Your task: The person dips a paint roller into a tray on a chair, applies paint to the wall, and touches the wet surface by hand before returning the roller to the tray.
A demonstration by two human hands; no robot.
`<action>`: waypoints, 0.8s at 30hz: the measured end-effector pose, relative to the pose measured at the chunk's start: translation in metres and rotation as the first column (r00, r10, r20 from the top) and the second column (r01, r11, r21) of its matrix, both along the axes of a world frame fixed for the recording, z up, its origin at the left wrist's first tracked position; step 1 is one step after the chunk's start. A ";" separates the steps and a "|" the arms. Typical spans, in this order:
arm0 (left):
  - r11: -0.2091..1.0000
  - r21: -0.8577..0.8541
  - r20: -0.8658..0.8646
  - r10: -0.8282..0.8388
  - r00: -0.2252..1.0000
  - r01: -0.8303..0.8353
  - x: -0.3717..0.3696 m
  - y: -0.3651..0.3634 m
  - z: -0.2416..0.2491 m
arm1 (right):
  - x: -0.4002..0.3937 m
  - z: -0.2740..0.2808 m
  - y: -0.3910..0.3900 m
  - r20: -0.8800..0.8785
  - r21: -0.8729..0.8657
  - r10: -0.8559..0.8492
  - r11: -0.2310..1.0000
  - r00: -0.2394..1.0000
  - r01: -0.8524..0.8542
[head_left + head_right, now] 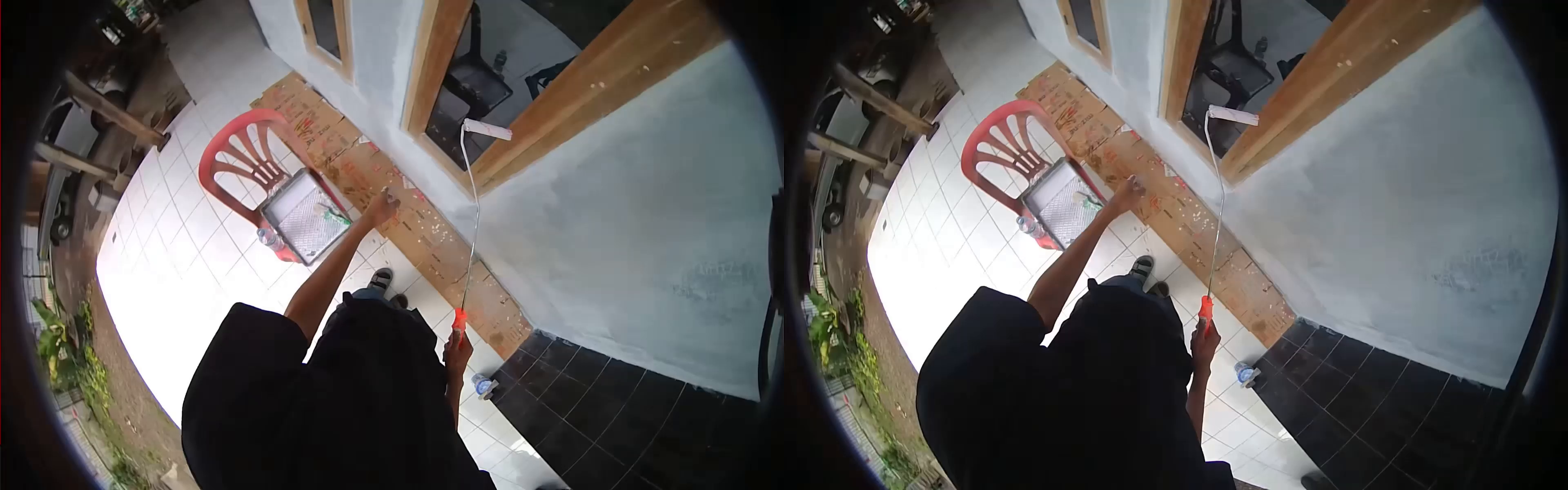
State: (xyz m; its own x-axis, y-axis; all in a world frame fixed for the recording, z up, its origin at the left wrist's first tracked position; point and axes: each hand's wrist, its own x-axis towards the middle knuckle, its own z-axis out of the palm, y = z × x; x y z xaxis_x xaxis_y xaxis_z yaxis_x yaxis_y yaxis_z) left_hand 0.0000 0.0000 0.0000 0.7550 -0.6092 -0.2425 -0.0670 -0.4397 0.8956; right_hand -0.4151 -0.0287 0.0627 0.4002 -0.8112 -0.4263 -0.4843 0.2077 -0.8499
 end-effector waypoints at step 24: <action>0.755 0.161 -0.420 0.635 0.648 -0.636 -0.085 0.297 -0.062 | 0.246 -0.060 0.069 -0.367 0.155 0.885 0.364 0.288 -0.918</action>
State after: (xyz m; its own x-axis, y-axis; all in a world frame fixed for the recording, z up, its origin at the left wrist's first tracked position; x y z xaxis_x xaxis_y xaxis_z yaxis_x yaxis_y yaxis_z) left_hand -0.0845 0.2973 -0.0622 0.7746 -0.0195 -0.6321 0.6120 -0.2288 0.7570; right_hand -0.1688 0.0404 0.0025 0.7449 -0.0656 -0.6639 -0.5605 -0.6012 -0.5696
